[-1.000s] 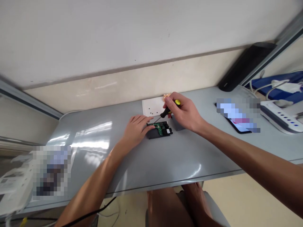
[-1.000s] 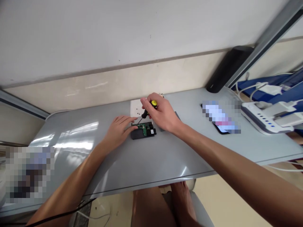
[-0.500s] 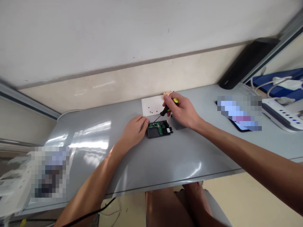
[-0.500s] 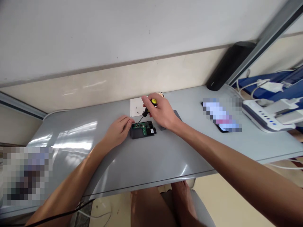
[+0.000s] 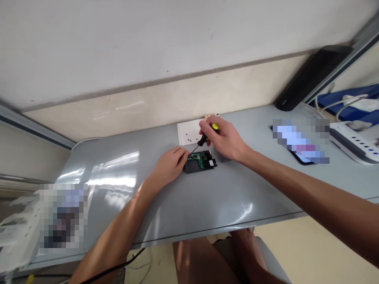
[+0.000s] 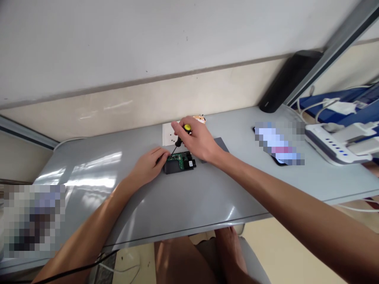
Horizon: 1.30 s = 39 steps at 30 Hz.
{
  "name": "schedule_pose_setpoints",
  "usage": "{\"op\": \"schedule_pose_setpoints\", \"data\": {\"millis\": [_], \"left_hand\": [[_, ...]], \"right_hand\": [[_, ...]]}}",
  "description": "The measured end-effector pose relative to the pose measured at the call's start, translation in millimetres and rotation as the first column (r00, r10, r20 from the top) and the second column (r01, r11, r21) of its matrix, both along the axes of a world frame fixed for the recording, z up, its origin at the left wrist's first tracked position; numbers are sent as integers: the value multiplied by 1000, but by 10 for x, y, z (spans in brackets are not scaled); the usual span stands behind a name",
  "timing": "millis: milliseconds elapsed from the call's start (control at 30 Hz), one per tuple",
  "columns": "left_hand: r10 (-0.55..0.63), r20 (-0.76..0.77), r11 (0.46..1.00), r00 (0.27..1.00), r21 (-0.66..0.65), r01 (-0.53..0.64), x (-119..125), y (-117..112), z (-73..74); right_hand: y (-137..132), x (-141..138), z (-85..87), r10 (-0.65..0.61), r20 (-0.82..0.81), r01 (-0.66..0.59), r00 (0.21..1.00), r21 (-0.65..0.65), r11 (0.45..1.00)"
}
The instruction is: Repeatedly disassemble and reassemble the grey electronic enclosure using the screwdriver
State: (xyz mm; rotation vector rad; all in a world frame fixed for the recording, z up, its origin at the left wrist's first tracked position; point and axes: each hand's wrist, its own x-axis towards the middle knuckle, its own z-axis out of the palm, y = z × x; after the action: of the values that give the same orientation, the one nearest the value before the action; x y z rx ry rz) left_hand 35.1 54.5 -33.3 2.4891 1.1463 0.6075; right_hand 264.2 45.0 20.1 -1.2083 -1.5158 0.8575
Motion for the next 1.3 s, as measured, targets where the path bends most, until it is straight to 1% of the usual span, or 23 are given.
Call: {"op": "schedule_pose_setpoints", "data": {"millis": [67, 167, 267, 333, 400, 433, 500, 633, 700, 767, 900, 1033, 1100, 1167, 1233, 1267, 1300], "left_hand": [[-7, 7, 1000, 1000, 2, 7, -1, 1, -4], [-11, 4, 1000, 1000, -2, 11, -5, -1, -8], [-7, -3, 1000, 1000, 1, 7, -9, -2, -6], [-5, -3, 1000, 1000, 5, 5, -10, 1, -6], [-5, 1, 1000, 1000, 8, 5, -10, 5, -8], [-5, 2, 1000, 1000, 7, 5, -10, 8, -10], [-4, -2, 1000, 1000, 0, 4, -10, 12, -13], [2, -4, 1000, 1000, -16, -2, -15, 11, -15], [-2, 2, 1000, 1000, -17, 2, -16, 8, -17], [-2, 4, 1000, 1000, -13, 2, -16, 8, -19], [5, -3, 1000, 1000, -21, -5, -10, 12, -19], [3, -3, 999, 1000, -36, -3, -5, 14, -13], [0, -3, 999, 1000, -38, 0, -7, 17, -15], [-1, -5, 1000, 1000, -31, 1, -10, 23, -23], [2, -5, 1000, 1000, -20, -2, -14, 28, -29], [4, -4, 1000, 1000, -15, -4, -16, 28, -30], [5, -4, 1000, 1000, -14, -5, -16, 28, -28]], "right_hand": [[13, -15, 41, 33, 11, -33, 999, 14, 999], [45, -35, 140, 156, 53, -157, 986, 5, 988], [88, -61, 221, 303, 58, -299, 951, -70, 952], [116, -104, 225, 381, -34, -382, 924, -116, 917], [134, -174, 187, 398, -182, -421, 899, -107, 901], [138, -217, 159, 378, -247, -408, 892, -86, 909], [138, -302, 105, 317, -324, -356, 891, -66, 932], [120, -395, 64, 307, -382, -356, 872, -63, 932], [111, -393, 76, 304, -365, -346, 880, -55, 937], [109, -372, 92, 295, -381, -339, 876, -52, 939], [125, -318, 97, 273, -503, -360, 820, -83, 929], [155, -279, 62, 265, -553, -370, 790, -84, 925], [178, -265, 41, 222, -543, -325, 810, -100, 941], [204, -251, 21, 143, -480, -227, 865, -122, 966], [224, -237, 4, 69, -412, -126, 908, -114, 985], [230, -230, -1, 57, -401, -106, 914, -101, 989], [231, -222, -4, 67, -411, -114, 909, -90, 989]]}}
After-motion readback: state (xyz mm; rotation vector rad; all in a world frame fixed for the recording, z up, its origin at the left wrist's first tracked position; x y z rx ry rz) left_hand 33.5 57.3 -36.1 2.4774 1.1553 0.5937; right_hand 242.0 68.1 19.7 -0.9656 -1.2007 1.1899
